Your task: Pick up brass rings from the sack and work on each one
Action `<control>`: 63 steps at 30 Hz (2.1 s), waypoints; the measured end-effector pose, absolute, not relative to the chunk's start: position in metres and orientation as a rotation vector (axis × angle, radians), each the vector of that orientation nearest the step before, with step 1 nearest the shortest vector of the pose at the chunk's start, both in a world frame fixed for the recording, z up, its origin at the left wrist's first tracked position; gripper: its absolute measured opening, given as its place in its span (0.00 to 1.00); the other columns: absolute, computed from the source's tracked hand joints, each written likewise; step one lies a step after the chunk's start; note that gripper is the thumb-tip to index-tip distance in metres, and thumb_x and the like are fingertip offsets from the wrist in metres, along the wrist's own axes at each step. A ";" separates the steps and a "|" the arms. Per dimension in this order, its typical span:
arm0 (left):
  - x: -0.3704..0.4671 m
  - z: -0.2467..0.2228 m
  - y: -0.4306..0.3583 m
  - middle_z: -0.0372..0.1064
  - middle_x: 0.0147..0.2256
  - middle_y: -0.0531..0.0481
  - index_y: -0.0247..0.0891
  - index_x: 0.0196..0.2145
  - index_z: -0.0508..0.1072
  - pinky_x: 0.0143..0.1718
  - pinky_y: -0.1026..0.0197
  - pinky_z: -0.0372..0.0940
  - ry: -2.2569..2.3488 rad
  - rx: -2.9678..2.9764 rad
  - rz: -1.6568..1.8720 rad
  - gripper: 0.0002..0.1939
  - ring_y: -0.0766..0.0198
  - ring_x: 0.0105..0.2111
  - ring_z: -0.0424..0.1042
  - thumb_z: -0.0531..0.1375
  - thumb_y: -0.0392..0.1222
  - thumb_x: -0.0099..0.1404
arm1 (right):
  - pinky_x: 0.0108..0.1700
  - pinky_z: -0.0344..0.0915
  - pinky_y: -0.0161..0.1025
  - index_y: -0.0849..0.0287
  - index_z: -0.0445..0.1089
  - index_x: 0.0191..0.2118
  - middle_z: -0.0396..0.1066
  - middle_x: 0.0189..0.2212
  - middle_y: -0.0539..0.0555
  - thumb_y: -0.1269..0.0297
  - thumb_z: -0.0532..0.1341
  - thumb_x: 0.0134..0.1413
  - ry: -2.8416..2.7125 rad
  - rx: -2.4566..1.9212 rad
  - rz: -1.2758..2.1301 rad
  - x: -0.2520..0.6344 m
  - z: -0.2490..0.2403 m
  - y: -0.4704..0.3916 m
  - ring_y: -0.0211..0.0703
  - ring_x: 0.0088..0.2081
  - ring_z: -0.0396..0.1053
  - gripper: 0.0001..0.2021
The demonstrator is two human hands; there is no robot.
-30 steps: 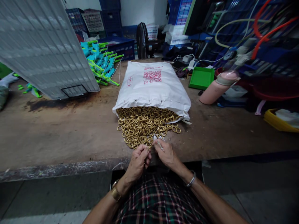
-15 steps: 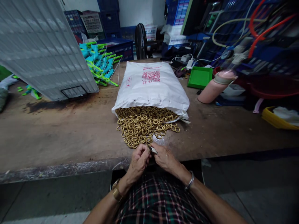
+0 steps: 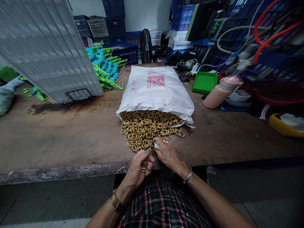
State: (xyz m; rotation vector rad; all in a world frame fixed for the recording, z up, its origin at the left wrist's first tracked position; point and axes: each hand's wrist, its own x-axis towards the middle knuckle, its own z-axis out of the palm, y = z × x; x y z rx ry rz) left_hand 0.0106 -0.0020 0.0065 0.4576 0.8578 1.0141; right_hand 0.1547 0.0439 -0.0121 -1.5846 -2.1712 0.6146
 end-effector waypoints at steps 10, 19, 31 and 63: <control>0.004 -0.003 0.003 0.67 0.27 0.51 0.35 0.26 0.66 0.19 0.71 0.58 0.835 0.229 1.015 0.12 0.69 0.26 0.68 0.64 0.44 0.51 | 0.30 0.53 0.32 0.58 0.64 0.33 0.66 0.25 0.50 0.68 0.50 0.51 -1.945 -1.618 0.744 0.151 -0.018 0.052 0.37 0.27 0.62 0.07; 0.021 -0.002 0.012 0.66 0.24 0.54 0.37 0.33 0.65 0.15 0.71 0.55 1.123 0.743 1.082 0.15 0.72 0.18 0.60 0.61 0.50 0.54 | 0.20 0.51 0.31 0.58 0.61 0.27 0.60 0.17 0.43 0.58 0.53 0.50 -1.297 -1.390 1.463 0.147 -0.008 0.043 0.30 0.16 0.51 0.08; 0.013 -0.011 0.011 0.68 0.23 0.51 0.37 0.26 0.71 0.30 0.64 0.59 1.409 1.415 1.200 0.05 0.66 0.25 0.65 0.56 0.38 0.56 | 0.27 0.54 0.33 0.58 0.58 0.21 0.57 0.16 0.45 0.56 0.52 0.51 -1.566 -1.403 1.283 0.139 0.003 0.041 0.33 0.22 0.55 0.13; 0.012 0.001 0.003 0.55 0.18 0.60 0.38 0.27 0.59 0.14 0.71 0.49 1.141 0.937 0.984 0.16 0.76 0.14 0.51 0.56 0.54 0.57 | 0.28 0.49 0.33 0.60 0.64 0.37 0.68 0.25 0.52 0.75 0.49 0.47 -2.327 -1.542 0.733 0.152 -0.017 0.022 0.37 0.26 0.62 0.12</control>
